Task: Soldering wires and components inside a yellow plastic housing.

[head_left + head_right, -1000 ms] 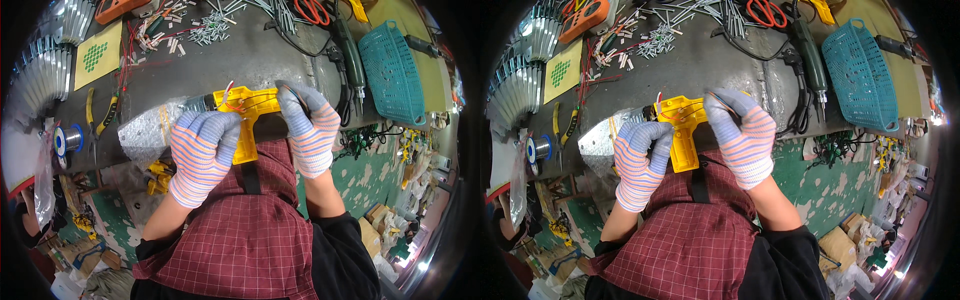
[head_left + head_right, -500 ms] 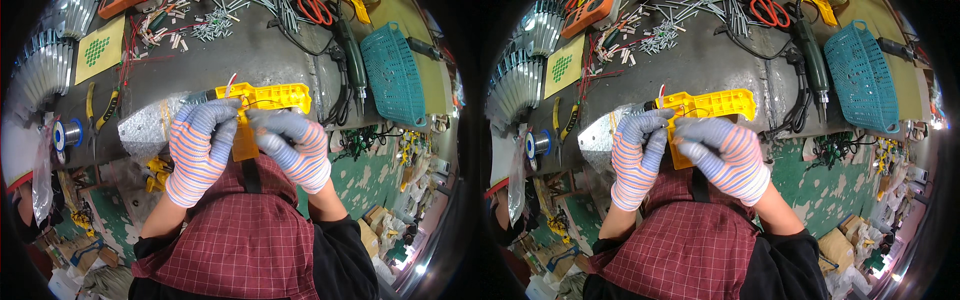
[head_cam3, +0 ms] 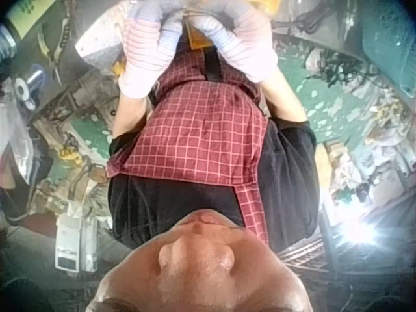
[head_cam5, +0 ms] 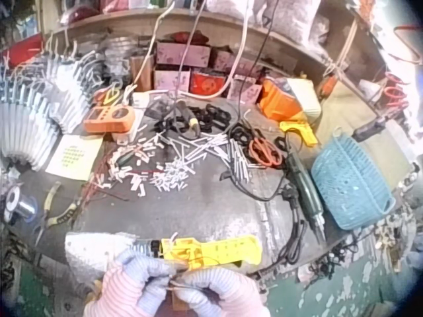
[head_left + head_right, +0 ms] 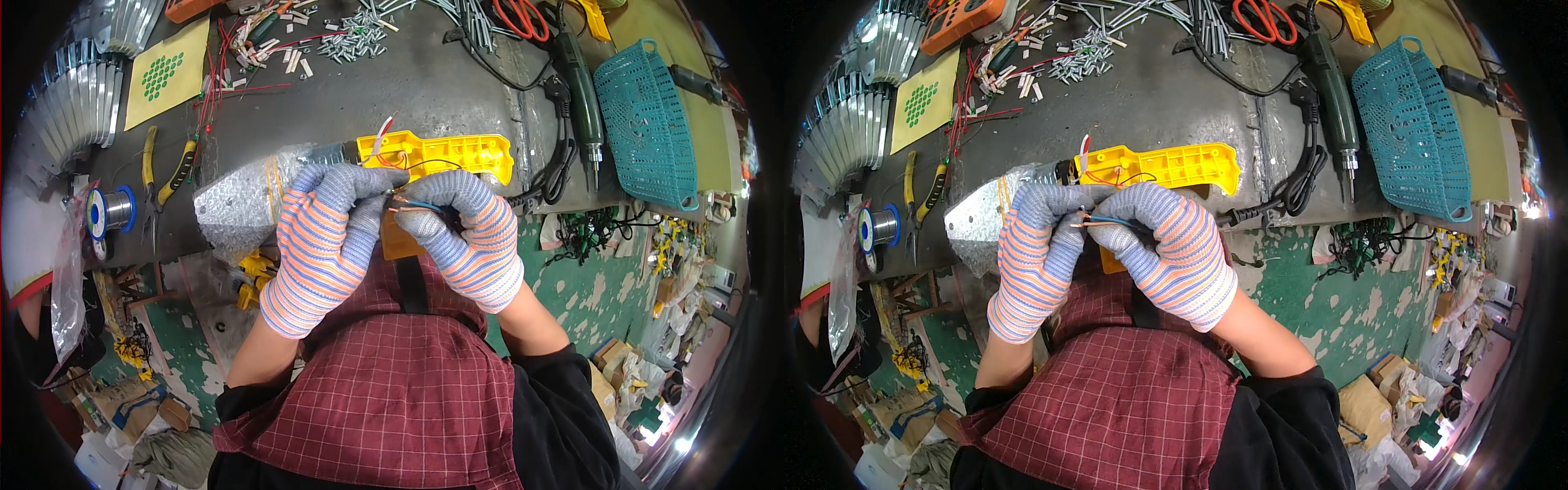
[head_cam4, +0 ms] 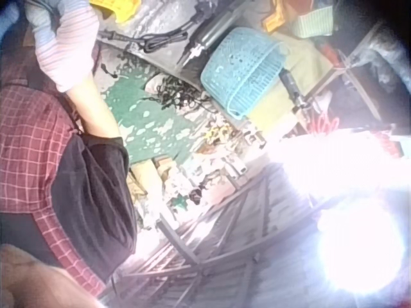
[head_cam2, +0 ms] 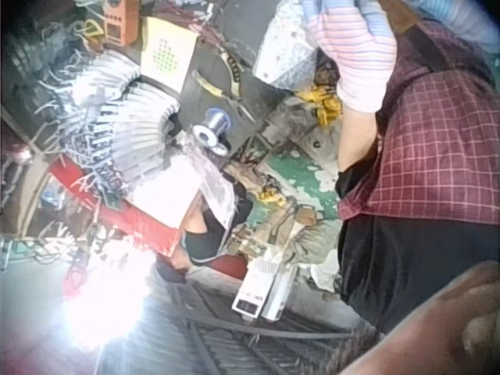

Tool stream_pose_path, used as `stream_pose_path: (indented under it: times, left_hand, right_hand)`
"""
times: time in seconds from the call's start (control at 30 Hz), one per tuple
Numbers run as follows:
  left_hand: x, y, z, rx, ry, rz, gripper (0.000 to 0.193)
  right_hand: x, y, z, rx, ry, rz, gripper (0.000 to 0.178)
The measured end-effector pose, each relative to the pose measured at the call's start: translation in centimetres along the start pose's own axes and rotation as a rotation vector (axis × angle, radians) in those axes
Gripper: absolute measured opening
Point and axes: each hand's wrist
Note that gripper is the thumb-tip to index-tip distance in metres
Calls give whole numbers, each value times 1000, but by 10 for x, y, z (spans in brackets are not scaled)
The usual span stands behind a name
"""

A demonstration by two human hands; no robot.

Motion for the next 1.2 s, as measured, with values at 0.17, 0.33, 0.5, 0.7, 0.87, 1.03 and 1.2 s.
stream_pose_path:
  times: [0.17, 0.33, 0.5, 0.7, 0.87, 1.03, 1.2]
  left_hand:
    - [4, -3, -3, -4, -70, 39, 18]
    - [-4, -2, -1, 46, -149, 166, 14]
    - [-8, -4, -8, -33, -206, 263, 14]
    - [-10, 5, 5, 71, -413, 291, 13]
    - [-10, 7, 10, 96, -340, 246, 15]
    - [-14, 9, 8, 78, -319, 232, 16]
    - [-15, 6, 6, 61, -246, 247, 14]
  right_hand:
    - [1, -4, -1, -14, 59, -10, 12]
    - [6, -5, 0, 45, -56, 158, 14]
    - [4, -17, -8, -169, -209, 324, 13]
    - [-1, -27, -15, -280, -363, 541, 20]
    - [-14, -22, -26, -266, -475, 611, 51]
    - [-18, -3, -58, 223, -223, 388, 61]
    - [-22, 29, -100, 597, -103, 165, 34]
Point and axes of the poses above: each hand's wrist, its own y-axis away from the middle knuckle, its own z-axis out of the palm, x = y × z, and after that the axes turned 3 degrees about z, right-handed
